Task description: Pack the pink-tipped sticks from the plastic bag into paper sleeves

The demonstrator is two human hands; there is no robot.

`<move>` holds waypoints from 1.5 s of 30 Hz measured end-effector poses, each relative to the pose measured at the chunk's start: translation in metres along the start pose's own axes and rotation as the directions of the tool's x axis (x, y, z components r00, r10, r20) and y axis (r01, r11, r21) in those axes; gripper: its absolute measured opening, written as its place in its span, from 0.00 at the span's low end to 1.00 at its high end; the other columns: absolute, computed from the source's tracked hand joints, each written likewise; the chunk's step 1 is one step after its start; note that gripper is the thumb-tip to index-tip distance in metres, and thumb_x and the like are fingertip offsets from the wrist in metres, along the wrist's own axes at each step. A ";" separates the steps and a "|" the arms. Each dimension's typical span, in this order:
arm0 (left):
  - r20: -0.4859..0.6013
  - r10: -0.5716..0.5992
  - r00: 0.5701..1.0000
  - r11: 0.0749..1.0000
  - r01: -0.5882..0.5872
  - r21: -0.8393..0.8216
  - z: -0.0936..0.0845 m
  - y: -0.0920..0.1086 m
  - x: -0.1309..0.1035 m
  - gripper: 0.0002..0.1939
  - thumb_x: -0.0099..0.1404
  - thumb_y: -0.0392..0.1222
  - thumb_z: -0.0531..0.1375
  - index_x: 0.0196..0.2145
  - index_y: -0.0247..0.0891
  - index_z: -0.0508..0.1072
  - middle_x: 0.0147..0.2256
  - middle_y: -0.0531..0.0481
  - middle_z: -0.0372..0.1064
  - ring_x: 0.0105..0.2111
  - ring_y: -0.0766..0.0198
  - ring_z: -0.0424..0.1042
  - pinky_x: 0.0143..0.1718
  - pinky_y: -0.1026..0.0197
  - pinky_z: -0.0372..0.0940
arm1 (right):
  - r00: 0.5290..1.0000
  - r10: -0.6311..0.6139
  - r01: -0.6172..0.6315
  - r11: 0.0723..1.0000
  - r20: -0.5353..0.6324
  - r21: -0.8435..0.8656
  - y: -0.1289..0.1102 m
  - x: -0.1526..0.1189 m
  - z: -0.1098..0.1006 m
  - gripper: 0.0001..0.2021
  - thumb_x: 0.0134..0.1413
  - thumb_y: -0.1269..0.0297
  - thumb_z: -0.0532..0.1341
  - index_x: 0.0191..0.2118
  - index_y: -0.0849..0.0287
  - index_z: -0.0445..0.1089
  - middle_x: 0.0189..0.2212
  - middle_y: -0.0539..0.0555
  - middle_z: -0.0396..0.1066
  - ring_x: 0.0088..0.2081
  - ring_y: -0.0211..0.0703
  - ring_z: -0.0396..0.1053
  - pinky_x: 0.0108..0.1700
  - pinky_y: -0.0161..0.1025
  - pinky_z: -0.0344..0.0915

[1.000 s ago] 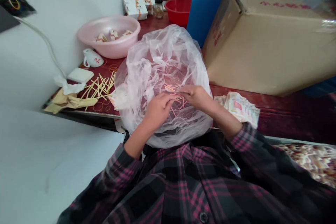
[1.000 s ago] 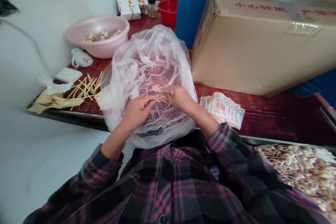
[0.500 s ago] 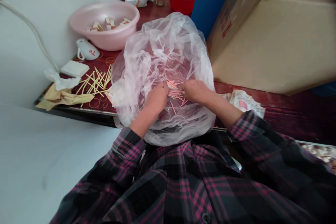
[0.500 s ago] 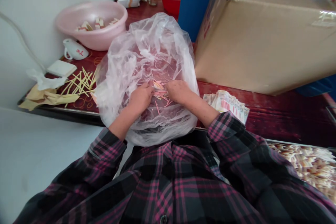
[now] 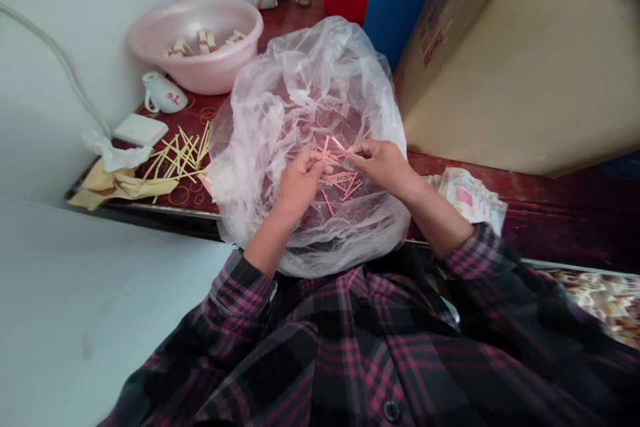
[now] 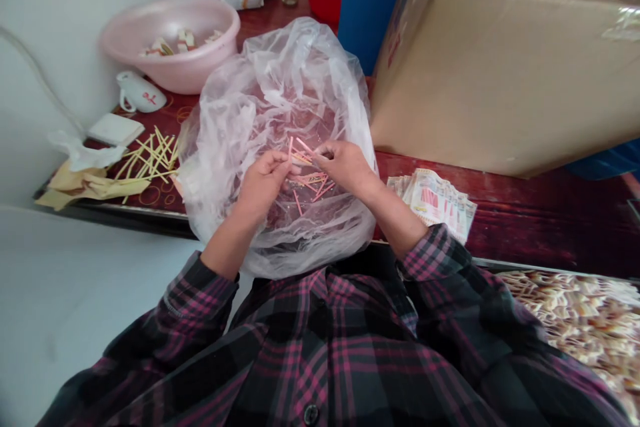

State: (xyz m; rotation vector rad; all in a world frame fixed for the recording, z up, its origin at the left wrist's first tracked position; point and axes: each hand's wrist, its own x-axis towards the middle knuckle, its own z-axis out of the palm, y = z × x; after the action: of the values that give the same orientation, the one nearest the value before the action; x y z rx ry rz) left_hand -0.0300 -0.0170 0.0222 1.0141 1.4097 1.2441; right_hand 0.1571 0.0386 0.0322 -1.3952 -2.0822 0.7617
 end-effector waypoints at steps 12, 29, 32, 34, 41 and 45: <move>0.031 -0.200 0.979 0.935 0.200 -0.293 0.026 -0.006 -0.014 0.08 0.73 0.35 0.64 0.33 0.38 0.76 0.32 0.51 0.80 0.35 0.63 0.80 0.38 0.64 0.74 | 0.988 -0.140 0.157 0.893 0.072 -0.422 -0.035 -0.031 0.020 0.18 0.72 0.69 0.54 0.52 0.63 0.83 0.50 0.66 0.82 0.49 0.55 0.77 0.50 0.45 0.69; -0.056 -0.288 0.956 0.879 0.241 -0.411 0.002 -0.008 -0.015 0.10 0.78 0.40 0.58 0.35 0.40 0.70 0.23 0.58 0.67 0.20 0.69 0.69 0.24 0.68 0.65 | 0.980 0.069 0.051 0.819 0.187 -0.571 -0.016 0.030 0.028 0.18 0.73 0.66 0.60 0.60 0.64 0.78 0.55 0.70 0.81 0.54 0.61 0.79 0.52 0.47 0.69; -0.054 -0.290 0.955 0.886 0.247 -0.392 0.001 -0.008 -0.014 0.10 0.77 0.41 0.60 0.35 0.40 0.71 0.24 0.57 0.68 0.21 0.69 0.70 0.24 0.68 0.65 | 0.984 0.029 0.073 0.831 0.175 -0.552 -0.014 0.032 0.026 0.19 0.73 0.65 0.60 0.64 0.60 0.77 0.55 0.68 0.81 0.53 0.61 0.79 0.51 0.47 0.69; -0.053 -0.285 0.957 0.890 0.244 -0.384 0.001 -0.008 -0.013 0.10 0.76 0.40 0.60 0.35 0.40 0.71 0.23 0.57 0.68 0.22 0.69 0.70 0.24 0.68 0.65 | 0.985 0.009 0.088 0.828 0.170 -0.554 -0.012 0.033 0.024 0.18 0.72 0.65 0.60 0.61 0.60 0.79 0.53 0.68 0.82 0.51 0.60 0.79 0.49 0.46 0.69; -0.040 -0.271 0.962 0.883 0.231 -0.408 0.002 -0.009 -0.013 0.05 0.73 0.38 0.62 0.37 0.38 0.74 0.29 0.51 0.78 0.28 0.65 0.78 0.29 0.65 0.70 | 0.988 0.045 0.021 0.908 0.149 -0.418 -0.007 0.034 0.013 0.12 0.70 0.64 0.62 0.48 0.57 0.84 0.45 0.59 0.86 0.43 0.53 0.80 0.41 0.42 0.65; -0.033 -0.279 0.960 0.876 0.240 -0.418 0.009 -0.002 -0.014 0.06 0.76 0.36 0.59 0.38 0.38 0.73 0.35 0.49 0.82 0.30 0.66 0.81 0.31 0.65 0.71 | 0.999 -0.019 0.027 0.955 0.029 -0.296 -0.014 0.026 0.015 0.12 0.71 0.64 0.62 0.42 0.55 0.84 0.43 0.57 0.86 0.44 0.52 0.80 0.43 0.41 0.67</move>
State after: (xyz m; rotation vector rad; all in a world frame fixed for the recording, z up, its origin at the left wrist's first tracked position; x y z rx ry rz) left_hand -0.0187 -0.0294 0.0218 0.4652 1.2318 1.3233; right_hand 0.1293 0.0559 0.0341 -1.5189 -2.3010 0.4716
